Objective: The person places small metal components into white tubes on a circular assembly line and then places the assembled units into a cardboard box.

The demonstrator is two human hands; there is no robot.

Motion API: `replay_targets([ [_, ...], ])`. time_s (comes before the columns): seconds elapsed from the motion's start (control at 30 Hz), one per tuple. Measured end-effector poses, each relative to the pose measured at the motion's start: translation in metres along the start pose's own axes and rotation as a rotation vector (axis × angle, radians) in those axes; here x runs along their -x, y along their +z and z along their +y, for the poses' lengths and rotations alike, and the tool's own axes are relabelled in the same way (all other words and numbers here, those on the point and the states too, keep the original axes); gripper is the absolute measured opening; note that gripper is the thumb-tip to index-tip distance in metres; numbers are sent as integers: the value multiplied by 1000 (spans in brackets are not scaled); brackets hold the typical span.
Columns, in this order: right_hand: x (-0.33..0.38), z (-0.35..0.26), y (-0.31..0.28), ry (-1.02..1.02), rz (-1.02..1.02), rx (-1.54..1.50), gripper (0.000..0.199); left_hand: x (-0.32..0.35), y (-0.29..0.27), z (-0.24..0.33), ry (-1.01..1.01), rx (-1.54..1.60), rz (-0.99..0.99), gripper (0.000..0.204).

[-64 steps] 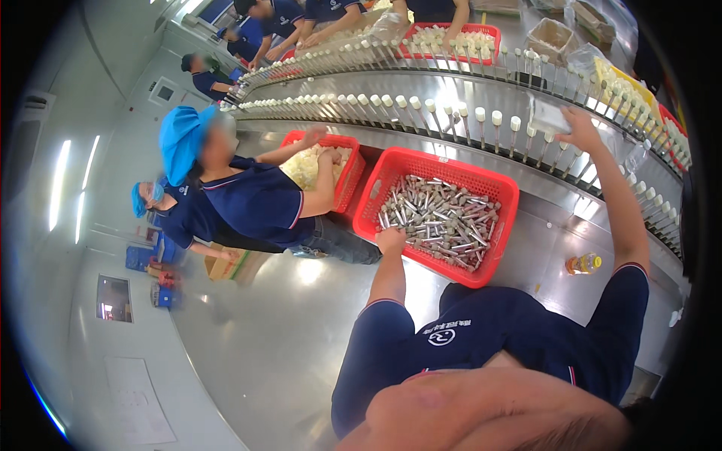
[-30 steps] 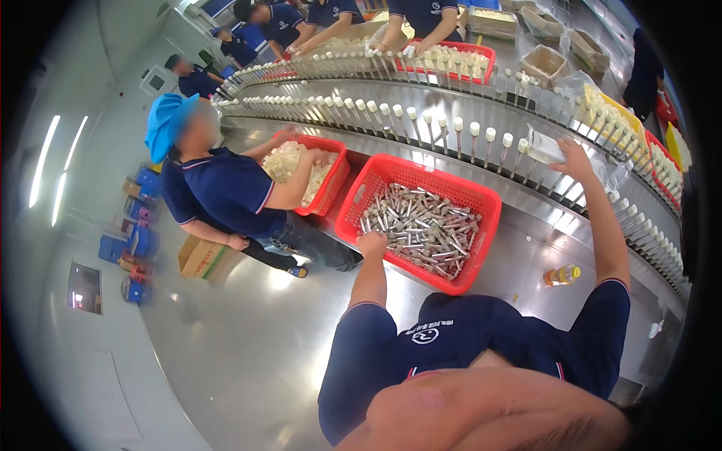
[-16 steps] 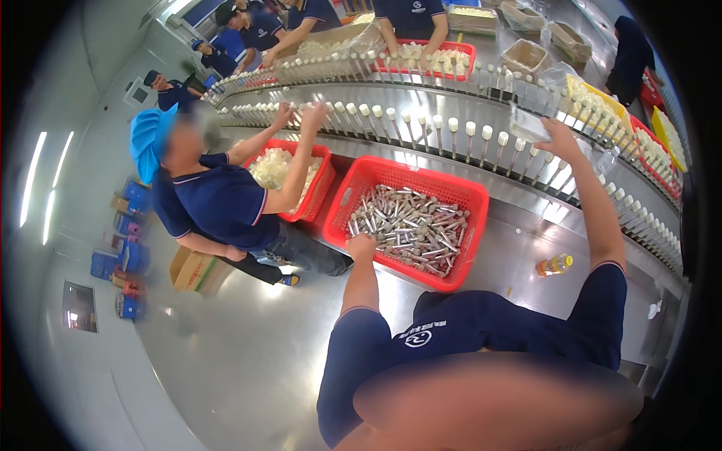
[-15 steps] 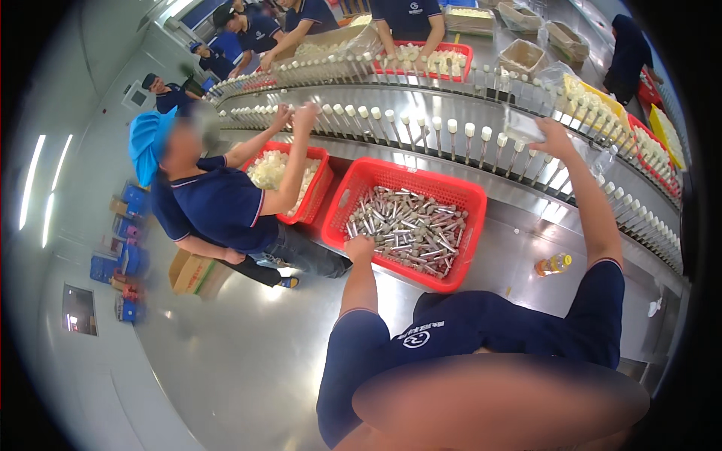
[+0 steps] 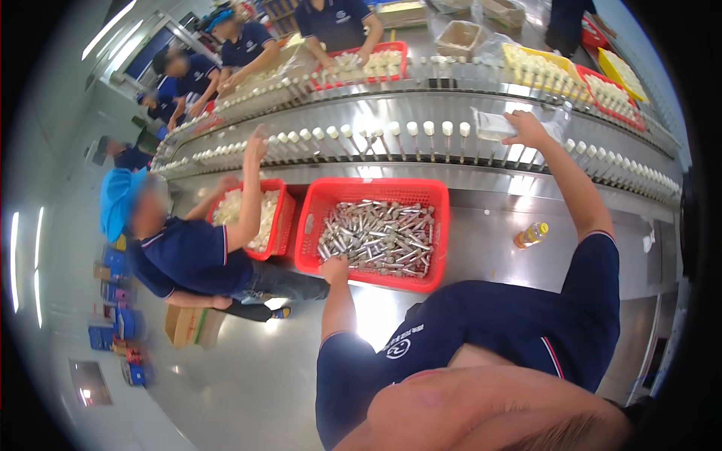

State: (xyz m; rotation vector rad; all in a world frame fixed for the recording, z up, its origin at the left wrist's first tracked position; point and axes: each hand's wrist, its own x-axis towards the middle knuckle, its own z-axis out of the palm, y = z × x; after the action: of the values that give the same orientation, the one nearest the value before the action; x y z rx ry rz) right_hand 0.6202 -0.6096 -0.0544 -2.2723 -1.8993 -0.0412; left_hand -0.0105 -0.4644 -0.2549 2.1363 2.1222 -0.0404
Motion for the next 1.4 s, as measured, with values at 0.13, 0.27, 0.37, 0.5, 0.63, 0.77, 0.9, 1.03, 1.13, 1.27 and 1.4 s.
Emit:
replay_targets([
  [0.13,-9,2,10,6,120,-36,80,1,4,-6,14,0,-9,37],
  [0.27,-37,-34,1,-86,174,-42,79,4,3,-10,8,-37,-29,36],
  [0.37,-40,-38,16,-112,209,-28,78,5,-6,6,42,-27,-19,36],
  [0.5,-30,-32,17,-8,91,13,76,-1,6,-2,65,-122,5,40],
  [0.63,-14,-12,16,-40,81,-8,75,3,1,-4,62,-106,1,40],
  [0.77,3,-1,7,-2,44,8,75,-1,4,-8,102,-62,36,39],
  [0.9,-8,4,-13,182,-147,-33,72,-1,4,-6,36,-124,-53,39],
  [1.03,-42,-18,-24,77,24,2,71,5,-10,-5,58,-99,-85,37],
  [1.13,-55,-53,-22,49,60,5,72,1,-10,5,87,-89,-64,37],
  [1.27,-88,-95,7,-30,-7,36,76,7,11,-13,172,-67,75,31],
  [1.4,-93,-92,42,-26,-3,58,80,3,18,-19,219,-64,80,29],
])
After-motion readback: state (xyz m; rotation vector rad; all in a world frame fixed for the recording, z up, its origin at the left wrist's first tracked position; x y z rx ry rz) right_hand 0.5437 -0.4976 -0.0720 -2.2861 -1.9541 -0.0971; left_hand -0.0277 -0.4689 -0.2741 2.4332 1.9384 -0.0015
